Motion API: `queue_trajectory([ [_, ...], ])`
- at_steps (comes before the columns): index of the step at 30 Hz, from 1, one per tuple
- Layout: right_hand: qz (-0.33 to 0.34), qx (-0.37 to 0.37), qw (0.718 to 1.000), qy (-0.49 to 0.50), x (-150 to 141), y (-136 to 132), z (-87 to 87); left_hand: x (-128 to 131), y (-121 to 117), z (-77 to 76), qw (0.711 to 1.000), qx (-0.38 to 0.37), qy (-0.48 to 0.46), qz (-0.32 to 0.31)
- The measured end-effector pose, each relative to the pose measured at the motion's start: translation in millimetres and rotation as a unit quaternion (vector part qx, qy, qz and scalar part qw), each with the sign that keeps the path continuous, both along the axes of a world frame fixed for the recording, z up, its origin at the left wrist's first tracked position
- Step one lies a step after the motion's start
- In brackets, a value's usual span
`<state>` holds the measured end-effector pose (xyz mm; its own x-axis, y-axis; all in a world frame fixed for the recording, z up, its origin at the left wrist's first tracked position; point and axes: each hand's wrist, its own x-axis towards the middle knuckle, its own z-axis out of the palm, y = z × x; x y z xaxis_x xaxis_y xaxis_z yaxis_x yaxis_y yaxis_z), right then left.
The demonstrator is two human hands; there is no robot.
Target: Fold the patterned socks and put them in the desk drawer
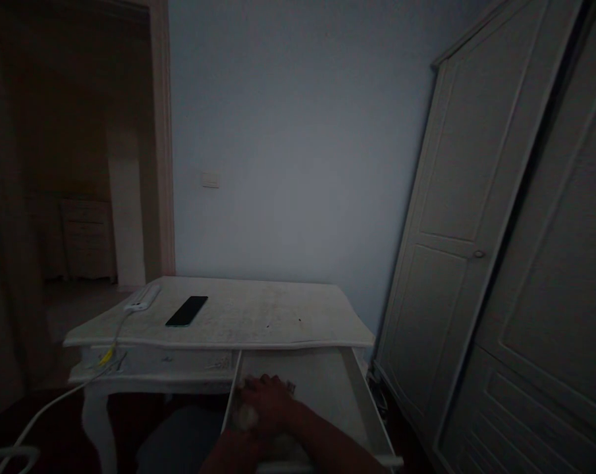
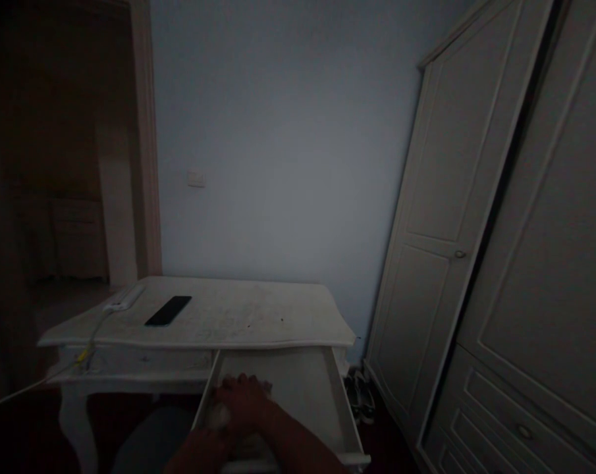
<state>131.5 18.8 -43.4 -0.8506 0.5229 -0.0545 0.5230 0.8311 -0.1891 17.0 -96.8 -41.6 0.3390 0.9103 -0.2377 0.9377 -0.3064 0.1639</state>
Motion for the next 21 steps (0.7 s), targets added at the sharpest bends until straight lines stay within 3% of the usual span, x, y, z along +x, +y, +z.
queue_trajectory([
  [2, 0.073, -0.021, 0.997, 0.004, 33.2, -0.2, -1.3, 0.0, 1.8, -0.8, 1.0, -0.013, 0.018, 0.01],
  [4, 0.078, -0.042, 0.996, 0.023, 72.9, -0.5, -1.3, -0.1, 1.0, 0.5, 0.999, -0.02, 0.023, 0.011],
  [8, -0.079, -0.054, 0.995, -0.015, 145.6, 1.5, 4.1, -0.5, -5.3, 6.4, 0.999, -0.015, 0.033, 0.01],
  [11, -0.194, -0.049, 0.978, -0.057, 176.6, 7.6, 11.4, -0.4, -7.3, 10.2, 0.998, -0.026, 0.048, 0.009],
  [15, -0.295, -0.011, 0.955, -0.019, 178.4, 16.7, 18.6, -1.1, -5.4, 12.9, 0.997, -0.032, 0.063, 0.007],
  [21, -0.337, -0.004, 0.941, 0.001, 147.6, 29.0, 25.6, -0.7, -0.9, 15.7, 0.996, -0.042, 0.076, 0.007],
])
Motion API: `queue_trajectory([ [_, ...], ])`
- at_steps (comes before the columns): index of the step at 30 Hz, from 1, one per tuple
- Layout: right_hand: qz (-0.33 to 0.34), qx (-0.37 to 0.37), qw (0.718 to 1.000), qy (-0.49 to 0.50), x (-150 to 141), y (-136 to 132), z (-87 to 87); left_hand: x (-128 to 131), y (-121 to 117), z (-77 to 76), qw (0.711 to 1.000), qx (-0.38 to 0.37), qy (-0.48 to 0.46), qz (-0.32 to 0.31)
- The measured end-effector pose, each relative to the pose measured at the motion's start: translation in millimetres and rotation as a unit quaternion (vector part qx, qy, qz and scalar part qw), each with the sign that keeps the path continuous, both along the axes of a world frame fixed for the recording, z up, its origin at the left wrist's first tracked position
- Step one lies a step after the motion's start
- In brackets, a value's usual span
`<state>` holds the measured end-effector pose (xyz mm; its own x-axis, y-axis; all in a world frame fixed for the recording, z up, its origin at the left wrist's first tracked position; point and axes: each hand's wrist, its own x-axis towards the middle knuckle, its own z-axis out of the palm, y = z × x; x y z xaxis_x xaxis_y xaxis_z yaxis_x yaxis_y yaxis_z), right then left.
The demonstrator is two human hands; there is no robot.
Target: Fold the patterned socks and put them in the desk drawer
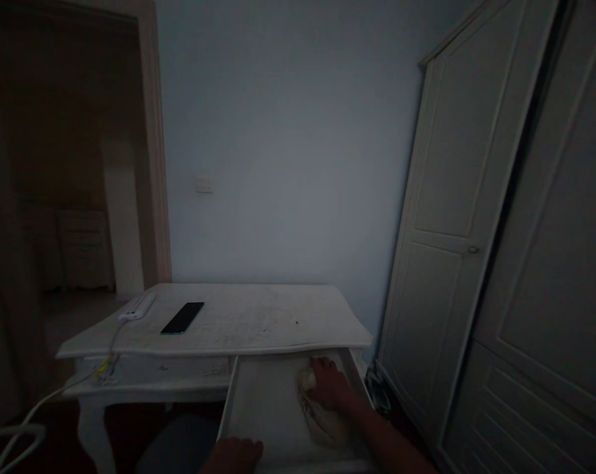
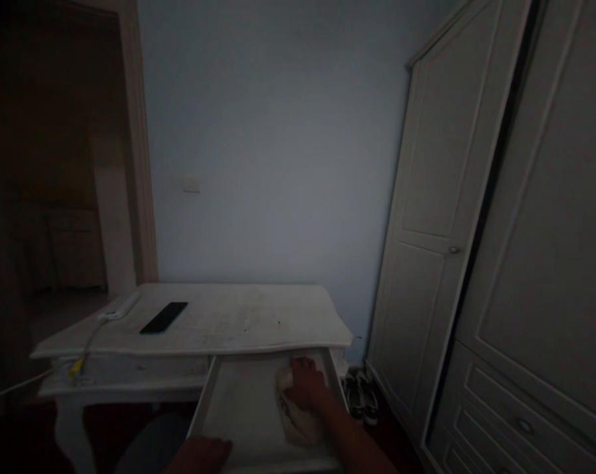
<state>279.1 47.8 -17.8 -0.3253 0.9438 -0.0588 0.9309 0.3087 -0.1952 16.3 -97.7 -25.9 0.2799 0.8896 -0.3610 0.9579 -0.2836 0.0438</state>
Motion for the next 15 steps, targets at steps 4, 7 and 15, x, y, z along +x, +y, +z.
queue_trajectory([
  [4, -0.004, -0.002, 1.0, 0.008, 1.7, -4.2, 5.9, 0.2, -2.3, 0.2, 1.0, 0.004, -0.006, -0.002],
  [7, -0.032, 0.013, 0.999, 0.001, 11.1, -18.0, 2.8, -0.9, -5.0, -1.0, 1.0, 0.008, -0.013, -0.001],
  [15, -0.014, 0.031, 0.999, -0.001, 18.3, -21.1, -13.2, -1.1, -0.7, -3.2, 1.0, 0.002, -0.003, 0.003],
])
